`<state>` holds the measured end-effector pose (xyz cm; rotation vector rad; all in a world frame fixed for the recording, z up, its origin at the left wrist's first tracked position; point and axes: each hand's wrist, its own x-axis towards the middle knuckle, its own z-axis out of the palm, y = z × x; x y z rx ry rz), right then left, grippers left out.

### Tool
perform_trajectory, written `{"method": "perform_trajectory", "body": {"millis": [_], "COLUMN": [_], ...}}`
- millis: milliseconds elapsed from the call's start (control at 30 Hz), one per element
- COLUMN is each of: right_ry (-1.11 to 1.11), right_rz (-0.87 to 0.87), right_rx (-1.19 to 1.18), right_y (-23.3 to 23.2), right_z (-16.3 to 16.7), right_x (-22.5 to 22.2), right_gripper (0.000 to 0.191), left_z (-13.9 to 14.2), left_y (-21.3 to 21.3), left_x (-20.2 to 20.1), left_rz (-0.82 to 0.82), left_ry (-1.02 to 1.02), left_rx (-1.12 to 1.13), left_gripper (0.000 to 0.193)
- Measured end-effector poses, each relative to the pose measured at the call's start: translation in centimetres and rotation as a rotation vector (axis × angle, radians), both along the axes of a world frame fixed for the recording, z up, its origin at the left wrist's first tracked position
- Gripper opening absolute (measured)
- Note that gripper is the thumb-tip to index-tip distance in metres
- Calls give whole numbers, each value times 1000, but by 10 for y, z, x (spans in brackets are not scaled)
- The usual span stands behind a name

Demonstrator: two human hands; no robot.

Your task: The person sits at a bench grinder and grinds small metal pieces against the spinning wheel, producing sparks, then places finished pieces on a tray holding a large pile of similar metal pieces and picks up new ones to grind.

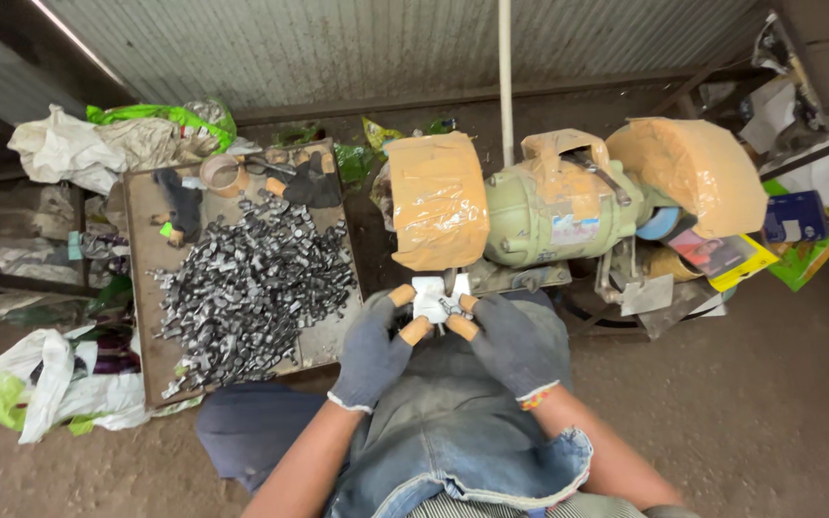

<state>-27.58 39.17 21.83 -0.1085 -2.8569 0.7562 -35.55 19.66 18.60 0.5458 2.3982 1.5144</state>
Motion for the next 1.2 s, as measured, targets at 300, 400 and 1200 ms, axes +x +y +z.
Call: {"method": "perform_trajectory", "body": {"millis": [300,400,1200], "right_ry": [-5,92,-37], "right_rz": [-178,-93,54], "right_rx": [-143,-103,-65], "right_y": [10,20,29], "right_z": [-49,-53,-79], "right_x": [-23,-32,-66], "right_gripper": [31,32,39], "left_z": [-16,-21,-38], "left_y": [38,40,14], "left_x": [-61,-77,-104], "left_rz": [-300,-392,-506], "left_ry": [370,379,496], "left_rx": [-105,-13,-91], "left_gripper": [31,28,20]}}
